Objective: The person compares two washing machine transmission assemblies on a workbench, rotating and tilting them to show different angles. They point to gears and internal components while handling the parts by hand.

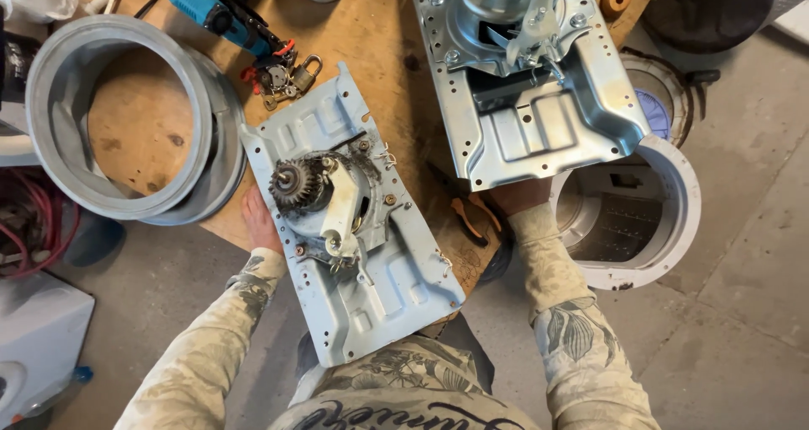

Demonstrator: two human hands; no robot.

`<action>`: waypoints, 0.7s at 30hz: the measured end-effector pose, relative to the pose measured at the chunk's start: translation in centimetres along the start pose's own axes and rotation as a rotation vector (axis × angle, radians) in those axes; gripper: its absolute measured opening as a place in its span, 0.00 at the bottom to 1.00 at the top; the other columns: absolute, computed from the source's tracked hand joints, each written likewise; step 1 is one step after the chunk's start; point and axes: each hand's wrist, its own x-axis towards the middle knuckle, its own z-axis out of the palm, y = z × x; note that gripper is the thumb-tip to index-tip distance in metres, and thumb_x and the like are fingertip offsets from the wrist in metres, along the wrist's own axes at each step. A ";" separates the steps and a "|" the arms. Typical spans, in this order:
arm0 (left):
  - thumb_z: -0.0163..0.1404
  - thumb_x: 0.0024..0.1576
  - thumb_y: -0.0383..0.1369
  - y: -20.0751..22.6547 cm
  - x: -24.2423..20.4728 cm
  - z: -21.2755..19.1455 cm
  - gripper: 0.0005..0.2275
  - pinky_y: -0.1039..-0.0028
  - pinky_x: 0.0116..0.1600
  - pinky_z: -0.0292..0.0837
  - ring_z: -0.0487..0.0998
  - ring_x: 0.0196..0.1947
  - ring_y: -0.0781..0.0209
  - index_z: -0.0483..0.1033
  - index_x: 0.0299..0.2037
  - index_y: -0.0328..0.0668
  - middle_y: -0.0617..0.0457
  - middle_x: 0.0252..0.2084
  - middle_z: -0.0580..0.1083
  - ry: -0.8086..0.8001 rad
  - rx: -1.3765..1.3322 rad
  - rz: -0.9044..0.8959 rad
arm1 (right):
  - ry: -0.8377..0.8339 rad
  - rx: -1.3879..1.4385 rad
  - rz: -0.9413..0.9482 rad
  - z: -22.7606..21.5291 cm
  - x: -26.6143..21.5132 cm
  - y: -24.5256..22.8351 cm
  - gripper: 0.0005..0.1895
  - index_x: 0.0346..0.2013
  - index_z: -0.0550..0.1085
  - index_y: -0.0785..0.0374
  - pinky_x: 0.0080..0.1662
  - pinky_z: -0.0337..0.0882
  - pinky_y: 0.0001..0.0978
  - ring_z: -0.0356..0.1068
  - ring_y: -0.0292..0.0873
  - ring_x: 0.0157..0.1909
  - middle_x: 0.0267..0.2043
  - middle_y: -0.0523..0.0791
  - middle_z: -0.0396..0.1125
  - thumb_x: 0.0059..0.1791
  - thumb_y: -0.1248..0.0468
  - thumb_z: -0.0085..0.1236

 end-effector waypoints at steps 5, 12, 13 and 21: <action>0.47 0.56 0.28 1.0 0.2 -0.5 0.29 0.50 0.72 0.52 0.57 0.68 0.31 0.56 0.69 0.24 0.32 0.67 0.60 -0.029 0.001 -0.073 | -0.031 0.016 0.017 0.5 -0.1 0.5 0.16 0.50 0.79 0.61 0.50 0.72 0.48 0.72 0.54 0.50 0.48 0.49 0.73 0.52 0.57 0.58; 0.47 0.58 0.29 0.9 -0.1 0.1 0.28 0.50 0.72 0.52 0.56 0.68 0.29 0.57 0.68 0.21 0.31 0.68 0.58 0.001 0.003 -0.036 | -0.070 -0.075 0.000 -0.2 1.3 -0.5 0.17 0.48 0.79 0.61 0.47 0.72 0.47 0.73 0.54 0.47 0.46 0.48 0.74 0.49 0.56 0.57; 0.47 0.58 0.29 1.2 0.0 -0.1 0.27 0.50 0.72 0.52 0.56 0.68 0.29 0.59 0.67 0.22 0.31 0.68 0.59 -0.015 0.030 -0.026 | -0.127 -0.103 0.017 -0.1 1.2 -0.5 0.16 0.47 0.79 0.61 0.46 0.72 0.47 0.73 0.54 0.46 0.45 0.48 0.74 0.49 0.56 0.56; 0.47 0.57 0.30 3.1 1.0 -1.6 0.23 0.51 0.74 0.52 0.57 0.69 0.33 0.68 0.63 0.28 0.35 0.68 0.61 -0.038 0.105 0.005 | -0.172 -0.149 0.052 0.1 1.2 -0.4 0.16 0.46 0.79 0.61 0.45 0.72 0.48 0.73 0.54 0.45 0.44 0.50 0.74 0.49 0.58 0.56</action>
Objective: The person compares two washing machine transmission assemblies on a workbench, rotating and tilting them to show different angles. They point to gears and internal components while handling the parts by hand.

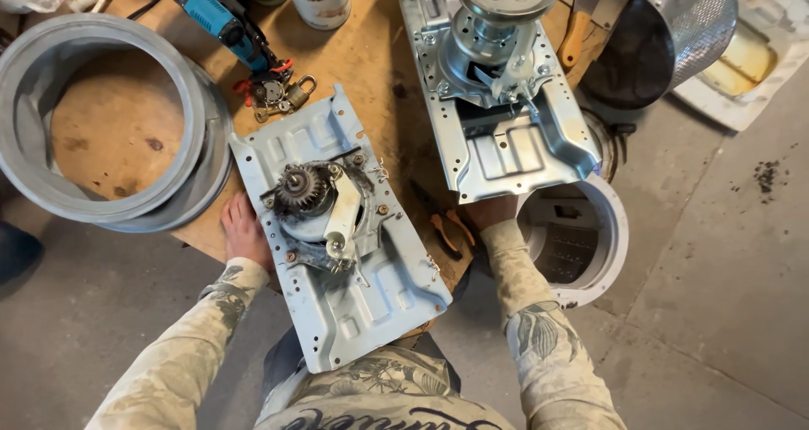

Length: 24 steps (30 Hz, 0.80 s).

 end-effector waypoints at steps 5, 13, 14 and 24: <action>0.47 0.56 0.32 0.4 0.3 -0.5 0.23 0.49 0.73 0.51 0.58 0.68 0.35 0.70 0.61 0.29 0.35 0.66 0.62 0.005 0.038 0.061 | -0.006 0.000 0.046 0.0 0.1 -0.4 0.18 0.47 0.79 0.59 0.43 0.71 0.48 0.74 0.53 0.43 0.42 0.48 0.75 0.47 0.54 0.59; 0.46 0.57 0.29 0.5 0.4 -0.3 0.21 0.50 0.74 0.52 0.61 0.67 0.35 0.71 0.61 0.30 0.36 0.66 0.64 0.059 0.041 0.070 | -0.057 0.072 0.103 0.5 -0.6 0.3 0.22 0.52 0.78 0.58 0.47 0.72 0.50 0.73 0.56 0.49 0.49 0.49 0.74 0.46 0.52 0.60; 0.47 0.56 0.29 0.6 0.5 -0.6 0.21 0.50 0.74 0.52 0.61 0.67 0.34 0.71 0.60 0.31 0.35 0.65 0.64 0.060 0.035 0.075 | 0.031 0.071 0.040 0.6 -0.9 0.4 0.23 0.51 0.78 0.59 0.50 0.72 0.51 0.73 0.56 0.51 0.50 0.50 0.73 0.45 0.51 0.61; 0.52 0.47 0.32 2.2 1.1 -2.7 0.27 0.48 0.71 0.52 0.60 0.64 0.32 0.71 0.60 0.31 0.32 0.61 0.64 0.046 0.002 0.074 | -0.073 0.050 0.070 1.6 -0.9 1.4 0.25 0.53 0.77 0.60 0.50 0.72 0.53 0.73 0.58 0.51 0.50 0.51 0.74 0.47 0.50 0.65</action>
